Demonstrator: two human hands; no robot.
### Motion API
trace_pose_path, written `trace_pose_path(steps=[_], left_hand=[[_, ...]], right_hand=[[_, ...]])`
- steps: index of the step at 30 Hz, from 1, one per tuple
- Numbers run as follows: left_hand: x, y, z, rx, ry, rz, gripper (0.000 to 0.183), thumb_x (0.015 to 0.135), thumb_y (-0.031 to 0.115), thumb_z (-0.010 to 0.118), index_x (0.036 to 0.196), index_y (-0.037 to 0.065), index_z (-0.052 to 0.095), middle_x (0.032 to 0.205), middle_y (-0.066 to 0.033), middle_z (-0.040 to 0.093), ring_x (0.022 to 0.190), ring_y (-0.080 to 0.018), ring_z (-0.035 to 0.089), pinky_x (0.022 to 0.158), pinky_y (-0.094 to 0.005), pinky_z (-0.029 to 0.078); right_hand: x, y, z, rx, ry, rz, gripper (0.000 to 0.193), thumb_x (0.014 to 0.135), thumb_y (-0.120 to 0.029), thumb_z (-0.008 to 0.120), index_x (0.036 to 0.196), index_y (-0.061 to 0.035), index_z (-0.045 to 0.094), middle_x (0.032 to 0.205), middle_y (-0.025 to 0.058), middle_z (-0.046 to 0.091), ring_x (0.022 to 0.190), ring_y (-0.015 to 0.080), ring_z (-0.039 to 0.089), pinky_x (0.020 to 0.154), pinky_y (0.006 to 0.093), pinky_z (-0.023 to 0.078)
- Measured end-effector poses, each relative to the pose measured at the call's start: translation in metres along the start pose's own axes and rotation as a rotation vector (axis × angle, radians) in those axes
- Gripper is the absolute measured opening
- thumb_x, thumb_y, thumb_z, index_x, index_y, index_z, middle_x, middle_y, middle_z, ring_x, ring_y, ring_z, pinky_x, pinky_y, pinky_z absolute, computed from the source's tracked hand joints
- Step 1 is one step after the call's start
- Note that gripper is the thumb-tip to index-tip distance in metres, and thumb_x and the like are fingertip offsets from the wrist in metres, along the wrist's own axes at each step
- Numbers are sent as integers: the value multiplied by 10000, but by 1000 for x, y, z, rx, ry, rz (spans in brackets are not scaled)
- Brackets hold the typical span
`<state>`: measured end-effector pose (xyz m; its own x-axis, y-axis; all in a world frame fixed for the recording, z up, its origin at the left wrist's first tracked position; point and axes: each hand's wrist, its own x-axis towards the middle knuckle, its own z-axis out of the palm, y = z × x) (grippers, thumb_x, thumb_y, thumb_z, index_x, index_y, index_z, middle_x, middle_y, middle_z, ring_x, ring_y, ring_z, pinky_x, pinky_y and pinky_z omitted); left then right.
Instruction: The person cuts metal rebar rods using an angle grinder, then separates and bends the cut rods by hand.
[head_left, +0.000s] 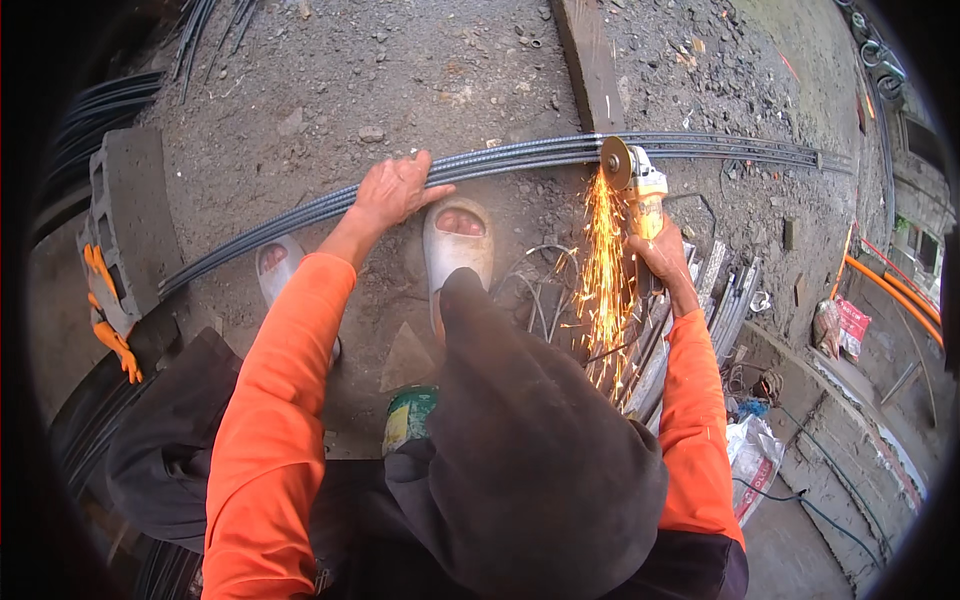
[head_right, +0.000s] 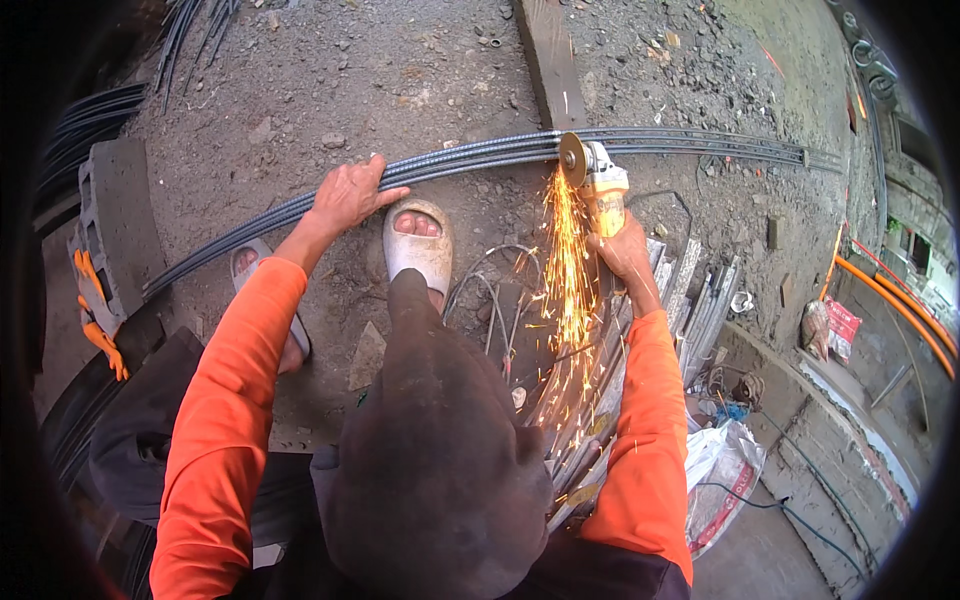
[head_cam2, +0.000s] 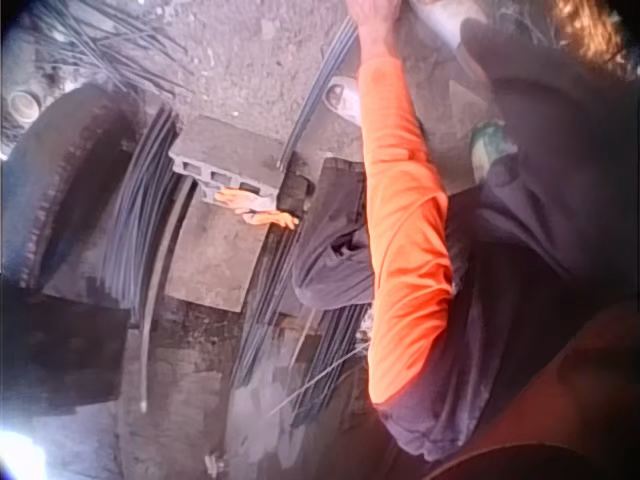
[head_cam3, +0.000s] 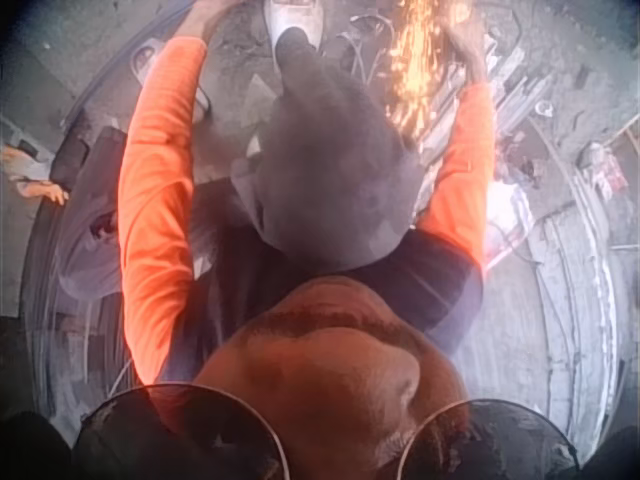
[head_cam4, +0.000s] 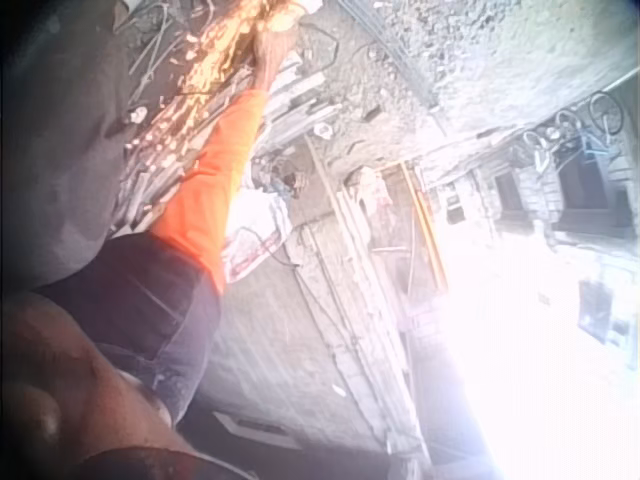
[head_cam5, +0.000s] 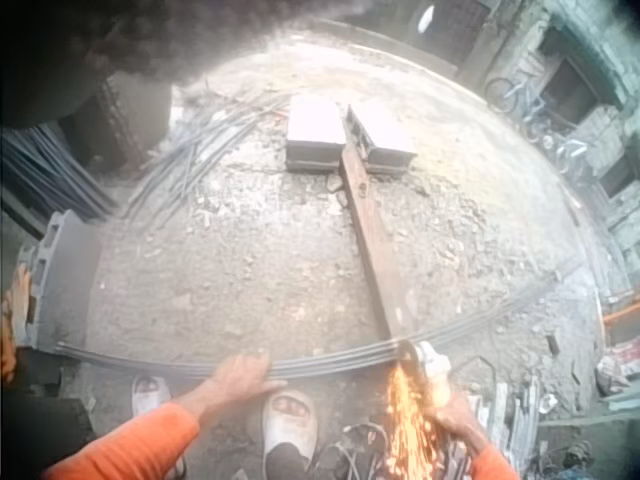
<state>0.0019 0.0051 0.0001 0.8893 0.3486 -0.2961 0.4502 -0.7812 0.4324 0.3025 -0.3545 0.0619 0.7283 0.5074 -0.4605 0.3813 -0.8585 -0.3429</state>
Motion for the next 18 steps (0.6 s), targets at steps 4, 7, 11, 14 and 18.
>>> trace_pose_path(steps=[4,7,11,14,18], left_hand=[[-3,-2,-1,-2,6,-3,615,924,639,603,978,30,542,833,-247,708,829,-441,707,717,-530,570],[-2,-1,-1,-1,-2,-6,615,921,639,606,987,30,546,835,-246,709,835,-440,708,721,-531,571],[0,0,0,-3,-5,-17,618,917,638,612,998,29,552,833,-244,709,839,-440,709,728,-531,573],[-3,-3,0,-1,1,-11,619,915,638,616,1004,28,557,830,-244,709,832,-442,709,724,-532,574],[0,1,-1,-5,-6,-19,615,914,635,621,993,28,557,834,-248,710,822,-445,710,709,-532,575]], right_hand=[[-4,-8,-2,225,-85,58,524,672,-213,768,1116,29,630,983,165,728,870,277,698,817,376,545],[-4,-9,-4,176,-85,72,526,674,-213,764,1124,25,634,982,165,731,869,274,701,816,375,547],[1,-3,-2,124,-80,100,527,667,-226,770,1111,26,638,962,164,733,846,265,702,797,374,550],[4,-13,2,210,-84,86,540,661,-246,774,1107,26,639,957,167,735,845,273,704,794,380,551],[11,-8,-1,229,-75,78,541,662,-242,775,1112,27,638,965,166,737,850,276,706,799,380,551]])
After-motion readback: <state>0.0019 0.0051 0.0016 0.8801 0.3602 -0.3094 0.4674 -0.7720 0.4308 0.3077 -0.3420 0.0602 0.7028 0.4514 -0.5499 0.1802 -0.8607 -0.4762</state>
